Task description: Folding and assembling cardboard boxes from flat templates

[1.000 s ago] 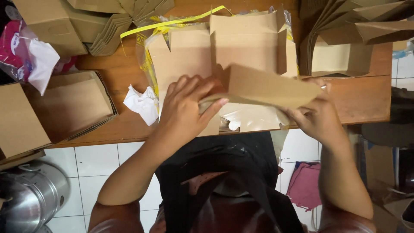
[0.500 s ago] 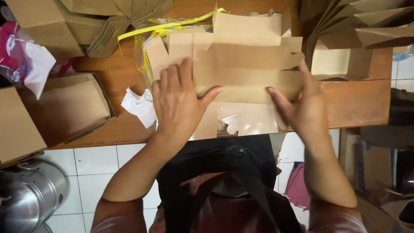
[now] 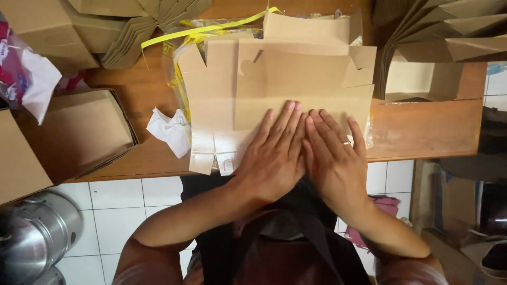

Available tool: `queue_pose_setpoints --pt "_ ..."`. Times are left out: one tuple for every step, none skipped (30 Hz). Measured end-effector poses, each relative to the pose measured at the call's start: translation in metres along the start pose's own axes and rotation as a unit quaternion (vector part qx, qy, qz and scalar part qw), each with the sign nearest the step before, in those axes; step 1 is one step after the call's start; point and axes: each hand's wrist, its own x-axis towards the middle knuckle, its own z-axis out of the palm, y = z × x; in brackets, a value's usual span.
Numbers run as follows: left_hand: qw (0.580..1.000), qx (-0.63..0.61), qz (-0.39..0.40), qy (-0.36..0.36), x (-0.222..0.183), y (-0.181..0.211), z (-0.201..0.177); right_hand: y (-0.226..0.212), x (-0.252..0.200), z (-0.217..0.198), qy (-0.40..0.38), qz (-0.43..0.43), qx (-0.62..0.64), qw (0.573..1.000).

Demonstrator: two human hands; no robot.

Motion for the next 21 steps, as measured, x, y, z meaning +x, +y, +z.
queue_pose_setpoints --pt "1.0 -0.001 0.001 0.001 -0.002 -0.001 0.001 0.0 0.0 -0.003 0.0 0.0 -0.002 1.0" --pt "0.999 -0.03 -0.021 -0.033 -0.004 -0.002 0.003 0.001 0.0 -0.006 -0.01 -0.007 -0.035 0.999" --pt "0.995 -0.059 -0.043 -0.067 -0.006 -0.002 0.004 0.001 -0.001 -0.01 -0.02 -0.013 -0.069 0.997" --pt "0.995 -0.061 -0.042 -0.066 -0.009 -0.006 0.003 0.005 -0.003 -0.01 -0.021 -0.012 -0.07 0.997" --pt "0.994 -0.057 -0.054 -0.075 -0.012 -0.009 0.002 0.008 -0.006 -0.01 -0.028 0.002 -0.085 0.996" --pt "0.993 -0.053 -0.066 -0.084 -0.017 -0.012 0.001 0.011 -0.009 -0.011 -0.034 0.016 -0.099 0.994" --pt "0.993 -0.053 -0.067 -0.084 -0.021 -0.014 -0.002 0.014 -0.011 -0.015 -0.034 0.016 -0.098 0.995" --pt "0.997 -0.028 -0.058 -0.038 -0.025 -0.017 -0.006 0.017 -0.012 -0.019 -0.037 0.019 -0.102 0.994" --pt "0.999 -0.002 -0.05 0.01 -0.029 -0.019 -0.009 0.019 -0.013 -0.024 -0.04 0.021 -0.107 0.993" --pt "0.999 -0.001 -0.051 0.01 -0.034 -0.021 -0.013 0.022 -0.017 -0.025 -0.039 0.019 -0.107 0.993" --pt "0.998 0.018 -0.051 0.025 -0.037 -0.024 -0.017 0.026 -0.021 -0.026 -0.031 0.019 -0.105 0.994" --pt "0.997 0.037 -0.052 0.04 -0.04 -0.026 -0.021 0.03 -0.025 -0.027 -0.023 0.019 -0.104 0.994" --pt "0.997 0.038 -0.051 0.043 -0.041 -0.029 -0.027 0.033 -0.026 -0.029 -0.02 0.018 -0.105 0.994" --pt "0.998 0.006 -0.048 0.03 -0.041 -0.031 -0.033 0.035 -0.027 -0.032 -0.02 0.077 -0.015 0.997" --pt "0.999 -0.024 -0.044 0.018 -0.041 -0.035 -0.039 0.038 -0.026 -0.034 -0.016 0.135 0.075 0.988" --pt "0.999 -0.022 -0.042 0.022 -0.04 -0.039 -0.038 0.045 -0.028 -0.032 -0.011 0.132 0.073 0.988" --pt "0.995 -0.022 -0.078 0.05 -0.041 -0.043 -0.038 0.05 -0.03 -0.029 0.003 0.14 0.088 0.986" --pt "0.99 -0.022 -0.114 0.078 -0.042 -0.047 -0.037 0.055 -0.033 -0.026 0.018 0.148 0.102 0.983" --pt "0.991 -0.022 -0.112 0.076 -0.04 -0.051 -0.038 0.061 -0.036 -0.021 0.018 0.151 0.103 0.983" --pt "0.988 -0.038 -0.128 0.083 -0.038 -0.055 -0.038 0.067 -0.039 -0.015 0.026 0.156 0.132 0.979" --pt "0.984 -0.055 -0.144 0.092 -0.035 -0.059 -0.039 0.074 -0.041 -0.011 0.034 0.159 0.159 0.974"
